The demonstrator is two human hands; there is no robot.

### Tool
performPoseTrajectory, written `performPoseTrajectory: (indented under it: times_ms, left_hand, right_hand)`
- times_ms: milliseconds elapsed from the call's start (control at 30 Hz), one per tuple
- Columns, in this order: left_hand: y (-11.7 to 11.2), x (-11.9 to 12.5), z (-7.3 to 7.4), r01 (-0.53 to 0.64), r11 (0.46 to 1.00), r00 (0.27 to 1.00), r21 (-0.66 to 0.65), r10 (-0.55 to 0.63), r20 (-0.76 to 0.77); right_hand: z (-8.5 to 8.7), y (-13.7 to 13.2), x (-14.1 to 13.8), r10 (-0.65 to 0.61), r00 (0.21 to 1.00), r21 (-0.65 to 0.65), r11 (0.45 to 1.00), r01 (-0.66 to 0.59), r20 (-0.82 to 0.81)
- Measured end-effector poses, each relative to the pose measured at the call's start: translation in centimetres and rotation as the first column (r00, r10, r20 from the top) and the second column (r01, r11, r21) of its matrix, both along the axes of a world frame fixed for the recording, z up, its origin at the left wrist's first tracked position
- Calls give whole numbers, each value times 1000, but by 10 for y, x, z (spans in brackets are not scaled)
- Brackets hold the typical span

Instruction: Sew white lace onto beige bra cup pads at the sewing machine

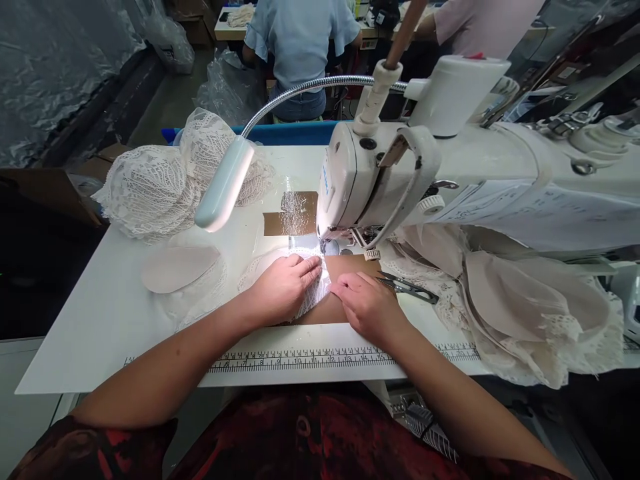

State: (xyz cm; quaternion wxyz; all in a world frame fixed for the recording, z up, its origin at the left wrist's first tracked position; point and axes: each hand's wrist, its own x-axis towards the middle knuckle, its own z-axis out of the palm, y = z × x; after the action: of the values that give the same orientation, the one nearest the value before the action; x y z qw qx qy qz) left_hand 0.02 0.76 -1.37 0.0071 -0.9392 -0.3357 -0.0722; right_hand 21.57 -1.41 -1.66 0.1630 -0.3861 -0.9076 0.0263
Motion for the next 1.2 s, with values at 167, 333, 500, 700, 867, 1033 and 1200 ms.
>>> performPoseTrajectory:
  times_ms: [167, 333, 500, 700, 867, 1033, 1200]
  left_hand:
    - [20, -6, 2, 36, 999, 999, 6, -36, -14]
    - [38, -10, 2, 41, 998, 998, 39, -40, -38]
    - [38, -13, 3, 86, 996, 996, 10, -86, 14]
    - [38, -14, 2, 138, 990, 987, -35, -135, 85]
    - [50, -16, -1, 131, 991, 986, -28, -127, 112]
    - [55, -17, 0, 56, 998, 995, -22, -54, 83]
    - [56, -16, 0, 20, 1000, 999, -21, -19, 43]
  right_hand:
    - [10, 14, -6, -4, 995, -123, 992, 16, 96]
    - [21, 27, -13, -33, 981, -216, 974, 75, 189]
    - [18, 27, -15, -78, 975, -159, 981, 113, 209]
    - [14, 28, -14, -83, 975, -135, 984, 113, 205]
    - [11, 32, -16, -146, 974, -146, 974, 172, 172]
    - [4, 35, -13, -155, 986, -169, 972, 163, 59]
    - [1, 35, -10, -150, 989, -172, 974, 149, 7]
